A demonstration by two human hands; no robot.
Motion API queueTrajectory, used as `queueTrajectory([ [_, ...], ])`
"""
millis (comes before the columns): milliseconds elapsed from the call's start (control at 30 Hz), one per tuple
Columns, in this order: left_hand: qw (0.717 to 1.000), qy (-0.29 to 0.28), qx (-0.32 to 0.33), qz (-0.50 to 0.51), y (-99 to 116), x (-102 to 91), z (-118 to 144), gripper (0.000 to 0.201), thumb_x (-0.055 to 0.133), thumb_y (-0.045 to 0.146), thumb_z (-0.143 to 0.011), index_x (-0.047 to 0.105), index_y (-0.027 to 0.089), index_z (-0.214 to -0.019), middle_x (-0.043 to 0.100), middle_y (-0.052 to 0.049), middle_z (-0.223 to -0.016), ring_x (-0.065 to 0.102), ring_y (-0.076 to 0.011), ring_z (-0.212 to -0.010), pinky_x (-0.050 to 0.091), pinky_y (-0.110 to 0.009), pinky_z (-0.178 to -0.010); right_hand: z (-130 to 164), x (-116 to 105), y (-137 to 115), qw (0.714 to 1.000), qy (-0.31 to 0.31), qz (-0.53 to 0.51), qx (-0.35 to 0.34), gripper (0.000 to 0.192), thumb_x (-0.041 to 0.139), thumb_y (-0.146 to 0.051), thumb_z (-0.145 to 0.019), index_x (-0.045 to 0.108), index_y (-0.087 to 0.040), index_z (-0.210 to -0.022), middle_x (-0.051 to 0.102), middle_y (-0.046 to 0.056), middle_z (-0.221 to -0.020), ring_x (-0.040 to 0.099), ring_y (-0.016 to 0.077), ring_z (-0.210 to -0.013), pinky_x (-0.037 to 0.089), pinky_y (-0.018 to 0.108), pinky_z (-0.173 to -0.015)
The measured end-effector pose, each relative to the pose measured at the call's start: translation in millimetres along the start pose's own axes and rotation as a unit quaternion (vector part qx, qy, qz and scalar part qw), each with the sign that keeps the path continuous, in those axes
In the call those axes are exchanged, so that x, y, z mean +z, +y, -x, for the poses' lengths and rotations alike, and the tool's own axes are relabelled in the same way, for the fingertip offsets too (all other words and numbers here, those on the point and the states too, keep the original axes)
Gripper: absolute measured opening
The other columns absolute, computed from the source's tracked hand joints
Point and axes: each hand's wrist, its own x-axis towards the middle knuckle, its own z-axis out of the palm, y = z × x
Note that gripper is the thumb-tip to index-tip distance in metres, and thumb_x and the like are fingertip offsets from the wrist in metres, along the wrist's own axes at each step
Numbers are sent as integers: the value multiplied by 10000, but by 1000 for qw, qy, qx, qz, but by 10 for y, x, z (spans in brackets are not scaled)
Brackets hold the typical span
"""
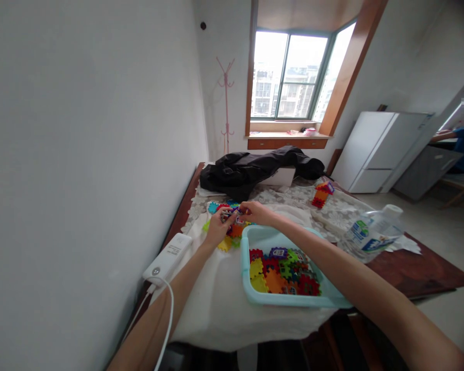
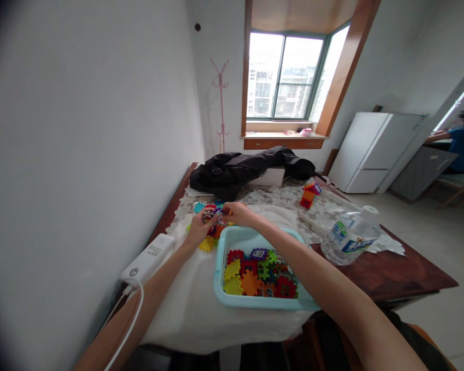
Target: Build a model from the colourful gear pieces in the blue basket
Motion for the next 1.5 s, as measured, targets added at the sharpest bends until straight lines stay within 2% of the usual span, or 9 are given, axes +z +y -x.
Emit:
queueTrajectory([
  [100,1000,9,2,-1,9,21,23,553,780,666,-853,750,191,-1135,694,-19,-811,594,-158,-635,514,-263,-546,10,-18,-50,999,17,36,21,70,737,-210,-915,681,-171,-897,696,-2,-814,565,128,-716,366,235,-649],
  [367,999,22,-22,39,-106,24,-21,594,690,698,-914,784,185,-1199,775,-78,-971,667,-197,-740,583,-291,-595,32,-59,-138,990,57,89,94,250,732,-345,-946,664,-181,-770,660,-1,-707,525,128,-657,292,262,-592],
  [600,985,31,-49,163,-89,59,-21,501,741,595,-941,778,216,-1267,791,-122,-1294,754,-279,-1108,661,-399,-935,2,10,-72,991,16,-103,85,236,715,-365,-945,622,-201,-802,627,-37,-624,571,126,-585,379,233,-564],
  [800,919,-32,-110,377,45,163,44,410,721,511,-986,777,179,-1221,810,-136,-1276,730,-283,-1263,608,-422,-1086,-49,84,65,979,13,-193,68,309,822,-460,-850,657,-199,-845,661,-34,-694,621,140,-639,469,241,-593],
  [967,905,-48,-97,411,96,213,63,348,739,428,-993,769,206,-1259,807,-102,-1302,705,-243,-1306,561,-353,-1130,-76,97,64,948,11,-310,71,399,910,-457,-762,619,-208,-877,680,-43,-743,643,138,-671,557,258,-633],
  [1133,951,-20,-77,300,36,197,33,402,636,509,-1035,705,239,-1324,800,-93,-1278,732,-232,-1231,578,-391,-1102,-52,-16,-67,928,30,-361,87,478,932,-524,-750,666,-211,-996,719,-11,-837,669,155,-727,607,284,-660],
  [1267,996,54,46,59,33,66,24,409,520,518,-1072,745,226,-1250,772,-111,-1335,696,-256,-1263,507,-434,-1181,117,-404,-190,919,34,-388,66,568,922,-640,-732,731,-191,-1023,745,29,-931,674,165,-788,594,285,-732],
  [1400,982,56,94,-152,24,-77,9,315,515,360,-1051,788,224,-1131,793,-118,-1253,697,-289,-1222,488,-482,-1166,300,-769,-220,911,-109,-398,29,724,877,-803,-688,790,-154,-995,780,107,-1001,722,247,-919,598,353,-845],
  [1500,969,8,102,-225,-7,-118,13,239,609,237,-950,816,243,-1071,802,-103,-1227,683,-308,-1255,470,-499,-1187,273,-732,-154,941,-79,-328,15,821,637,-914,-842,812,-129,-1007,784,148,-1010,725,271,-959,586,377,-880],
])
